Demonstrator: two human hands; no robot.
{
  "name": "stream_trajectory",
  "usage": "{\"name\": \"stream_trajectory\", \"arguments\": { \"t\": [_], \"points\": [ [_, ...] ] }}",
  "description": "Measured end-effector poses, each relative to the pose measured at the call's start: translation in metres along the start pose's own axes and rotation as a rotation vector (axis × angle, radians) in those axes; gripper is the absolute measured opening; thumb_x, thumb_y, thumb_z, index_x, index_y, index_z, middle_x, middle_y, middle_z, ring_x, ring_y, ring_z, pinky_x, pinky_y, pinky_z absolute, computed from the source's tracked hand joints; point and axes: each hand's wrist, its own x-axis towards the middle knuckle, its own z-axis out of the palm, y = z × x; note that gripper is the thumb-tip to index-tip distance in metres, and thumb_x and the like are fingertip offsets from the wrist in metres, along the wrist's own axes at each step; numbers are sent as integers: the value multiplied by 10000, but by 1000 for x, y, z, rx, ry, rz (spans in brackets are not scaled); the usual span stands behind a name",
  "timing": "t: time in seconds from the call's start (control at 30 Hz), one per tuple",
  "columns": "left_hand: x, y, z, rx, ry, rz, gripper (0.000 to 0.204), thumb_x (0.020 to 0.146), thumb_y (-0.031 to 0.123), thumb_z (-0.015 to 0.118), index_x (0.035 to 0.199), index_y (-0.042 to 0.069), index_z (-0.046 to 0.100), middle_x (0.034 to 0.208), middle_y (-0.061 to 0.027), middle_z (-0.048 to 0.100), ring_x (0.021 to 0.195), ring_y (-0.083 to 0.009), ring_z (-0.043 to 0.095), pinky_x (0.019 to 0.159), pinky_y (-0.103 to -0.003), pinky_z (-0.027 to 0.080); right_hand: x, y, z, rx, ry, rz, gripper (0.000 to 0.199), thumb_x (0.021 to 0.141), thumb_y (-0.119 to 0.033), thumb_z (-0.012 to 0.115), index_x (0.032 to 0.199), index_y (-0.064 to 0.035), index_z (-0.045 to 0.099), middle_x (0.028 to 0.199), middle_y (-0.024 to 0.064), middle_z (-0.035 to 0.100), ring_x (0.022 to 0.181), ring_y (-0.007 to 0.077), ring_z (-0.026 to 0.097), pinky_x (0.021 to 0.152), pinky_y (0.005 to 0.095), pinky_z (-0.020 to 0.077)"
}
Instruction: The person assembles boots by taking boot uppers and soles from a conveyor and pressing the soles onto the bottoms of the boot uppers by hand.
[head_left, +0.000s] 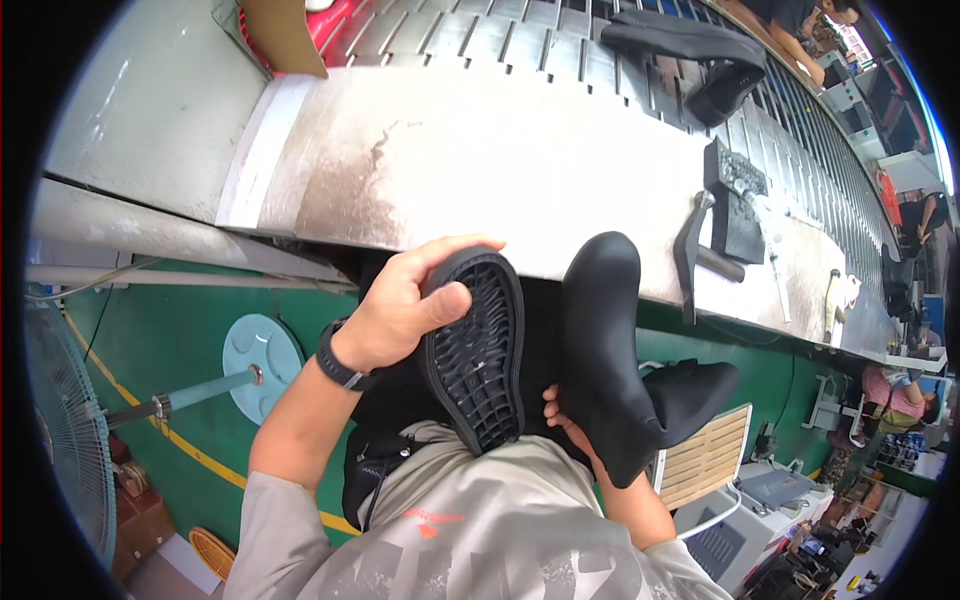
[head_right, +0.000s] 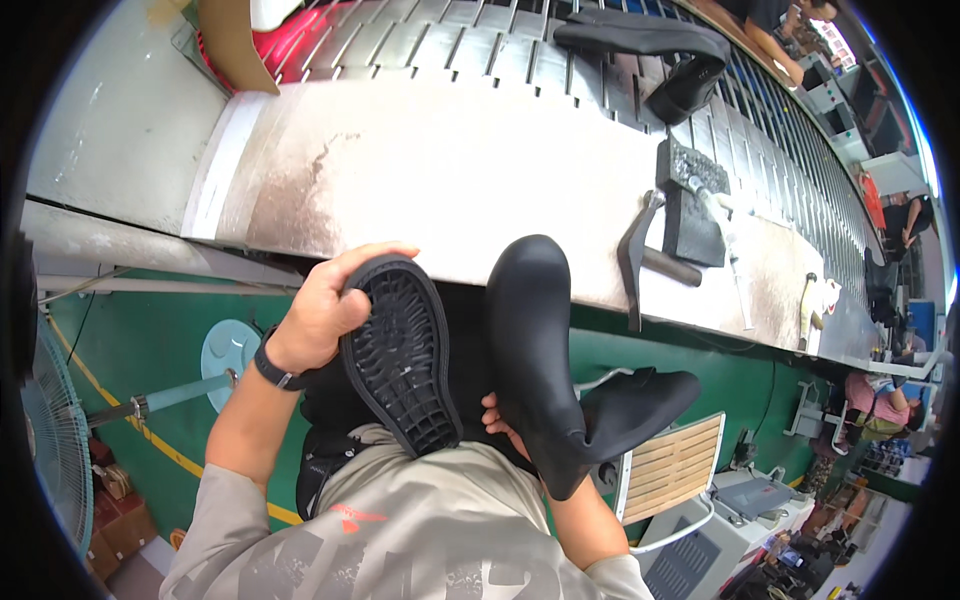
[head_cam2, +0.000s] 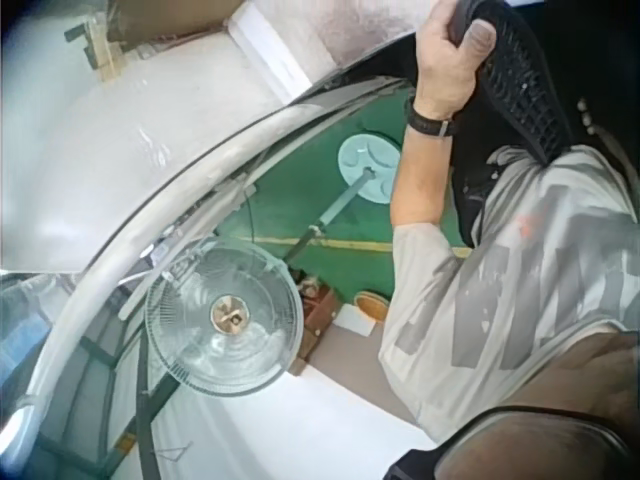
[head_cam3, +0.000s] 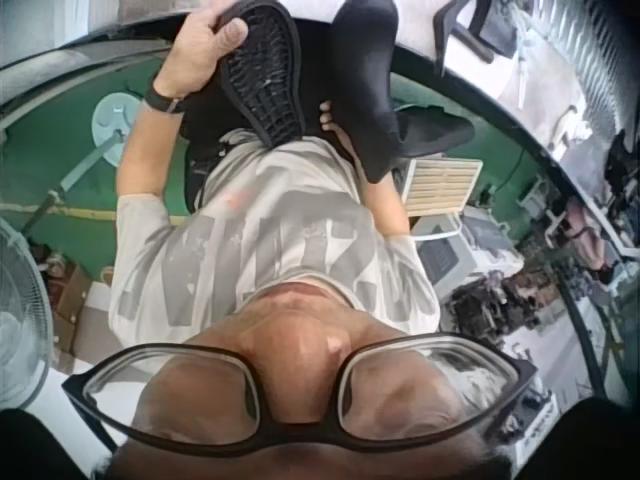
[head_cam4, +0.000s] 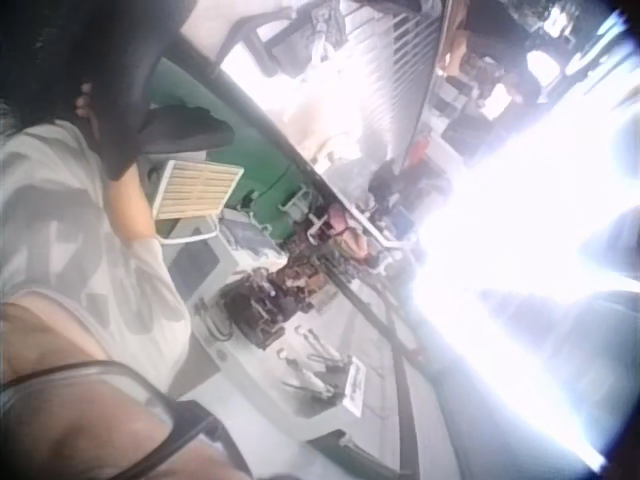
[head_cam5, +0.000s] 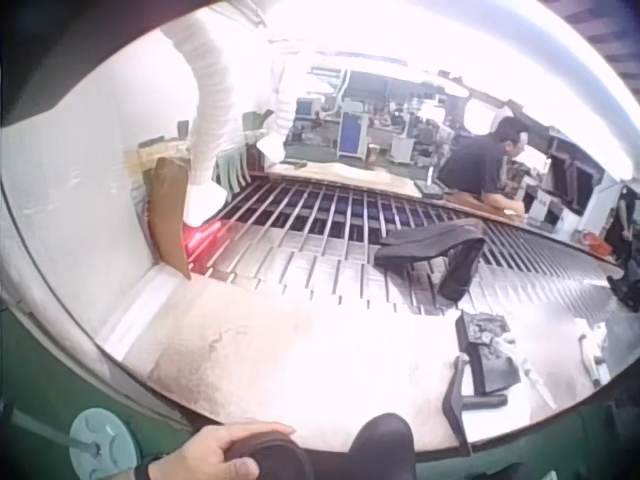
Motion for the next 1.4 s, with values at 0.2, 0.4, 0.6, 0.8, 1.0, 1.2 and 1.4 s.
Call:
{"name": "stream_trajectory", "arguments": {
  "t": [0.2, 0.4, 0.6, 0.8, 1.0, 1.2, 1.4],
  "points": [
    [-5, 109, -6, 185, 329, 280, 446, 1076, 331, 609, 1290, -59, 649, 1182, -102, 710, 1062, -142, 652, 957, -289, 519, 3, -7, 19, -37, 51, 2, 288, 1000, -220, 653, 1101, 49, 668, 966, 198, 731, 821, 289, 736, 735, 380, 630],
    [25, 187, -42, 468, 299, 807, 540, 1112, 341, 513, 1483, -48, 466, 1397, -194, 584, 1267, -240, 591, 1137, -388, 441, 8, -3, 0, 89, -134, -34, 279, 1019, -97, 617, 1238, 76, 619, 1124, 242, 701, 942, 330, 743, 825, 407, 656],
    [75, 146, -55, 929, 749, 722, 320, 1120, 192, 521, 1366, 5, 606, 1281, -94, 648, 1132, -170, 598, 1056, -314, 432, 15, 3, -5, 238, -262, 22, 322, 1049, -122, 598, 1314, 59, 585, 1181, 241, 699, 994, 326, 744, 836, 407, 656],
    [81, 124, -54, 914, 896, 772, 390, 1003, 307, 742, 1197, 8, 582, 1112, -65, 569, 1003, -169, 535, 940, -299, 442, 18, 1, -20, 431, -316, 86, 620, 1096, -401, 340, 1370, 119, 532, 1246, 373, 638, 1041, 496, 706, 895, 531, 640],
    [14, 119, -6, 1066, 553, 376, 766, 679, 652, 917, 883, 45, 496, 786, -22, 419, 704, -158, 443, 619, -325, 391, 25, -3, -22, 551, -421, 148, 766, 1122, -526, 257, 1474, 138, 405, 1259, 427, 603, 1104, 553, 663, 955, 648, 568],
    [-7, 75, 17, 943, 489, 3, 564, 623, 315, 996, 747, 30, 526, 620, -73, 513, 578, -162, 483, 551, -332, 447, 20, -23, 2, 112, -152, 144, 781, 1121, -528, 231, 1464, 146, 425, 1288, 406, 606, 1128, 541, 657, 983, 637, 552],
    [-35, 44, 17, 979, 557, 67, 575, 666, 393, 983, 745, 26, 547, 627, -58, 511, 582, -186, 500, 569, -346, 450, 16, -7, 0, 316, -186, 104, 536, 1130, -351, 369, 1343, 109, 545, 1146, 324, 703, 964, 439, 742, 842, 503, 640]
  ]
}}
